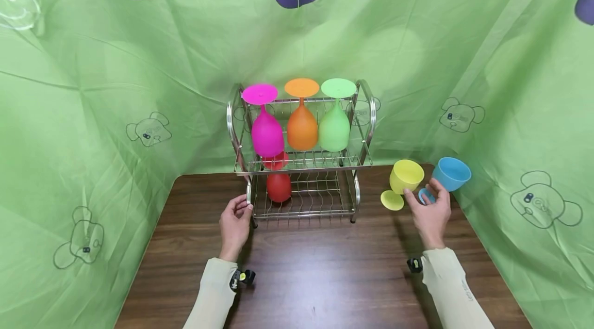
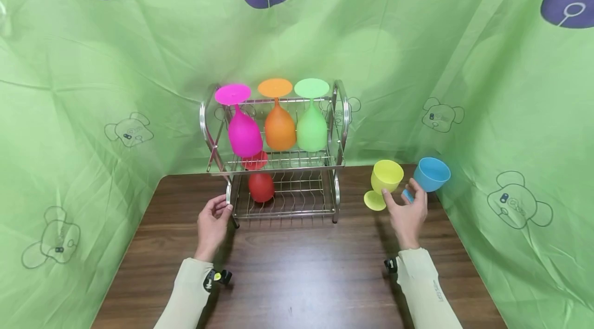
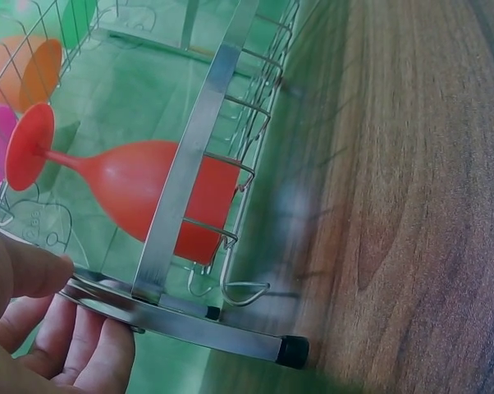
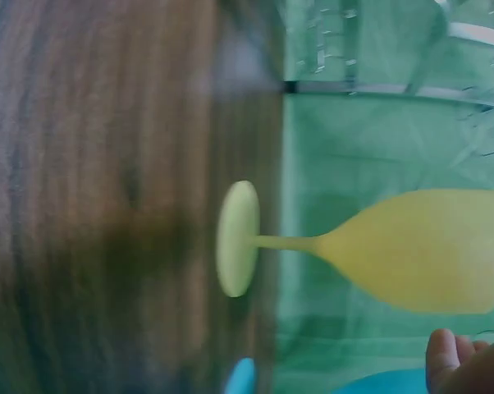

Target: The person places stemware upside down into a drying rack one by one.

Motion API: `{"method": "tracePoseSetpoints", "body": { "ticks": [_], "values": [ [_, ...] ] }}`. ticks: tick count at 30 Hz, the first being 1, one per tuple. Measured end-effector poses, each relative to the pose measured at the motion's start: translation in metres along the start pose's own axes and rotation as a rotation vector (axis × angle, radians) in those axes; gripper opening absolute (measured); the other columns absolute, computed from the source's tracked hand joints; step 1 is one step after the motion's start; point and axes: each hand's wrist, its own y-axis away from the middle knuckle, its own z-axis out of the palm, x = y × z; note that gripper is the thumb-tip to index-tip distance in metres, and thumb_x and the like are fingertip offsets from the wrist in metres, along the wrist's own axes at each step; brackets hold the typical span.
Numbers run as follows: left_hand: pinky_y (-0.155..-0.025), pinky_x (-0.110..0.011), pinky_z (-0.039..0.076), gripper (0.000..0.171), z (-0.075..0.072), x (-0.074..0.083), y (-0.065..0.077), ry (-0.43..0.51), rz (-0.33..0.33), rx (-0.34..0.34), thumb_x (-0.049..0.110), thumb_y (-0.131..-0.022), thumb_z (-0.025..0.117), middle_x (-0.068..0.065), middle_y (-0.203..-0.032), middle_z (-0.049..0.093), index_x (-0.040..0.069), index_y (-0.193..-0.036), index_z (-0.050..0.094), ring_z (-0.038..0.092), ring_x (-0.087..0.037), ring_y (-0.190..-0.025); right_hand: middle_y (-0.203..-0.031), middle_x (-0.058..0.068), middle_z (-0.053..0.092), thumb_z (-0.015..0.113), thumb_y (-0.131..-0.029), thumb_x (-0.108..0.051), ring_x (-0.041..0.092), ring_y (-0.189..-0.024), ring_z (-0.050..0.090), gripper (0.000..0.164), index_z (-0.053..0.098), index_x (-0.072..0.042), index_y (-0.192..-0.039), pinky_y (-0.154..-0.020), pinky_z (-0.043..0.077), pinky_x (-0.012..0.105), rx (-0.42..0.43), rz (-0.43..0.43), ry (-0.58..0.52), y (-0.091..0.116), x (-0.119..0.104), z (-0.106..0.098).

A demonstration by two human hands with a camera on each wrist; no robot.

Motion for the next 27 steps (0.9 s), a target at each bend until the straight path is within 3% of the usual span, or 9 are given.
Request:
{"method": "tracePoseSetpoints", "body": {
  "ticks": [4,9,12,16,27],
  "values": [
    [-0.076,-0.008,0.051,0.031,0.001,-0.001,-0.001,-0.005,0.017,0.021,0.001,-0.096,0.074,-0.019,-0.111,0.076,0.006,-0.127,0.072,0.07,-0.014,-0.09,-0.152,0.014,0.053,0.093,-0.081,-0.024,0.03,-0.138,0.054,0.085,0.048,-0.017,-0.154,-0.115,0.052,0.039,0.0,0.005,0.011,-0.008,0.013,0.01],
    [-0.076,-0.009,0.051,0.031,0.001,-0.001,-0.001,0.007,0.004,0.007,0.001,-0.097,0.073,-0.021,-0.113,0.076,0.006,-0.127,0.072,0.071,-0.02,-0.093,-0.152,0.011,0.053,0.095,-0.079,-0.029,0.027,-0.139,0.054,0.095,0.043,-0.019,-0.157,-0.115,0.051,0.04,0.0,0.019,0.078,-0.016,0.023,0.02],
    [-0.077,-0.01,0.051,0.031,0.001,0.0,0.0,0.02,-0.007,-0.01,0.001,-0.097,0.073,-0.022,-0.115,0.075,0.006,-0.128,0.072,0.071,-0.025,-0.095,-0.151,0.011,0.052,0.095,-0.078,-0.025,0.025,-0.138,0.053,0.097,0.04,-0.016,-0.158,-0.117,0.051,0.04,-0.011,0.031,0.039,-0.019,0.025,0.025],
    [-0.078,-0.01,0.051,0.031,0.001,0.001,0.001,0.022,-0.019,-0.017,0.002,-0.097,0.073,-0.023,-0.116,0.075,0.006,-0.128,0.071,0.071,-0.022,-0.095,-0.148,0.01,0.051,0.095,-0.078,-0.018,0.02,-0.135,0.052,0.095,0.041,-0.016,-0.157,-0.117,0.051,0.038,-0.025,0.041,-0.021,-0.021,0.027,0.031],
    [-0.079,-0.008,0.05,0.031,0.001,0.0,-0.001,0.01,-0.03,-0.019,0.003,-0.098,0.072,-0.025,-0.119,0.074,0.006,-0.129,0.07,0.069,-0.018,-0.096,-0.14,0.005,0.055,0.094,-0.078,-0.015,0.019,-0.131,0.055,0.087,0.048,-0.015,-0.152,-0.113,0.054,0.038,-0.034,0.029,-0.052,-0.023,0.028,0.037]
  ]
}}
